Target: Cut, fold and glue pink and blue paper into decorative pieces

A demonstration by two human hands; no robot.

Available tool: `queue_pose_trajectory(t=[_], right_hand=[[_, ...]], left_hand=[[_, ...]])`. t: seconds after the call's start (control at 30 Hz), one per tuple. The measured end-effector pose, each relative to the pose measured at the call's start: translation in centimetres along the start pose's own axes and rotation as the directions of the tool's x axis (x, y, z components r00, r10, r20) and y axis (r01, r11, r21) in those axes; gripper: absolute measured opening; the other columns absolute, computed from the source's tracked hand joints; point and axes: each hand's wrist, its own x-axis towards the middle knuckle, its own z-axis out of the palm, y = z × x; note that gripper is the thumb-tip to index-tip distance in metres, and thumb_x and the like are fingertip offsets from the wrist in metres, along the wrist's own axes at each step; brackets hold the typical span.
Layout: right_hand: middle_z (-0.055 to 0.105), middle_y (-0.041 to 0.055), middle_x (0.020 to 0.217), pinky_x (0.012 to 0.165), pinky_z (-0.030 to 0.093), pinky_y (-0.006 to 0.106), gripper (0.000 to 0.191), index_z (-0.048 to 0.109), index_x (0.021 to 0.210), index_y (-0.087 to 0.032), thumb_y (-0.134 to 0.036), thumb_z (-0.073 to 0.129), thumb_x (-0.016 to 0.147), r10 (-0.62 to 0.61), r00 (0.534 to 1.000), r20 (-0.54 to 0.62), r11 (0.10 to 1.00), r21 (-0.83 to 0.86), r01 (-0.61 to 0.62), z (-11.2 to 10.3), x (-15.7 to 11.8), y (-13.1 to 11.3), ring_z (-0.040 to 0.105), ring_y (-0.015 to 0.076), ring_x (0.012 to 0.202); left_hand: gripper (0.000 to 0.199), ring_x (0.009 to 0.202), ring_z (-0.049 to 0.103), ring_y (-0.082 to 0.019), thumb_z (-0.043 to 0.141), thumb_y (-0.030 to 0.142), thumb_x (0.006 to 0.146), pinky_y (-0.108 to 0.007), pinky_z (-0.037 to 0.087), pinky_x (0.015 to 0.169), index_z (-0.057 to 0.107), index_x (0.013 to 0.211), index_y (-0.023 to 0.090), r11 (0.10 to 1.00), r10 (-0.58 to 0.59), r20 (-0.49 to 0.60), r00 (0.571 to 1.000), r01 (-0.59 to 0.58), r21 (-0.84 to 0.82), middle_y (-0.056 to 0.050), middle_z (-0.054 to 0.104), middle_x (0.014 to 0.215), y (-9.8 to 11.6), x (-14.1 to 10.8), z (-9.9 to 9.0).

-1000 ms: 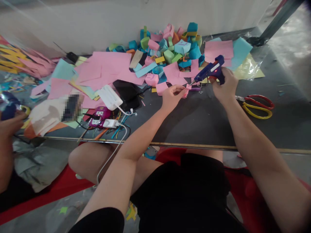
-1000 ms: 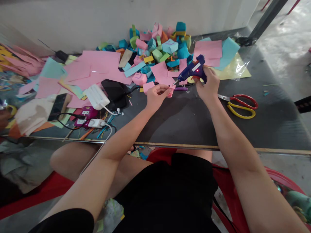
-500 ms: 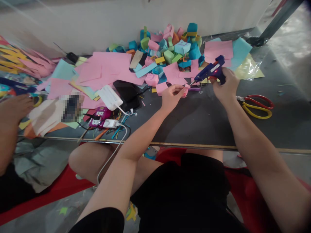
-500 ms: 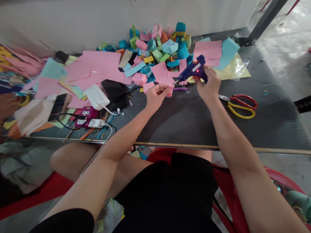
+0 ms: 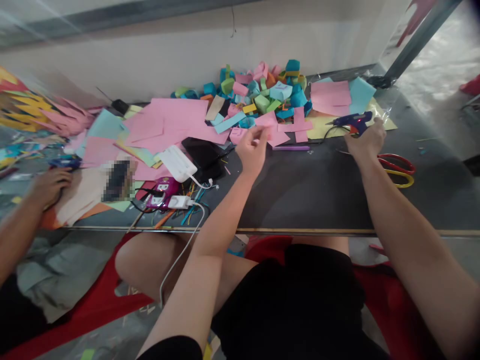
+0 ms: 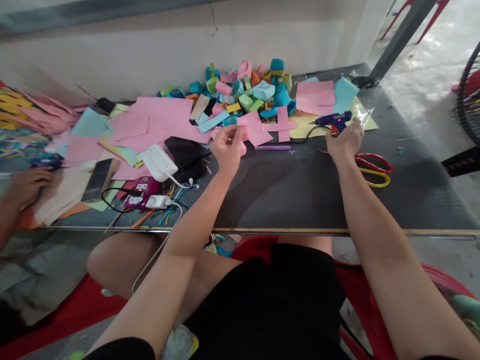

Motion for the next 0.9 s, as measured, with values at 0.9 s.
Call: queue_pose_trajectory(t=[0.9], right_hand=[[0.068, 0.0122, 0.14, 0.109, 0.05, 0.061, 0.085, 0.055, 0.148, -0.028, -0.071, 0.076, 0.078, -0.923, 0.341, 0.178, 0.384, 0.454, 0.804, 4.5, -5.5, -12.1, 0.064, 0.0394, 0.129]], left_hand=[[0.042, 0.106, 0.071, -0.022, 0.052, 0.062, 0.1, -0.036, 0.056, 0.09, 0.067, 0.11, 0.024, 0.984, -0.031, -0.245, 0.969, 0.072, 0.162, -0.008, 0.075, 0.106, -5.3, 3.1, -2.6]])
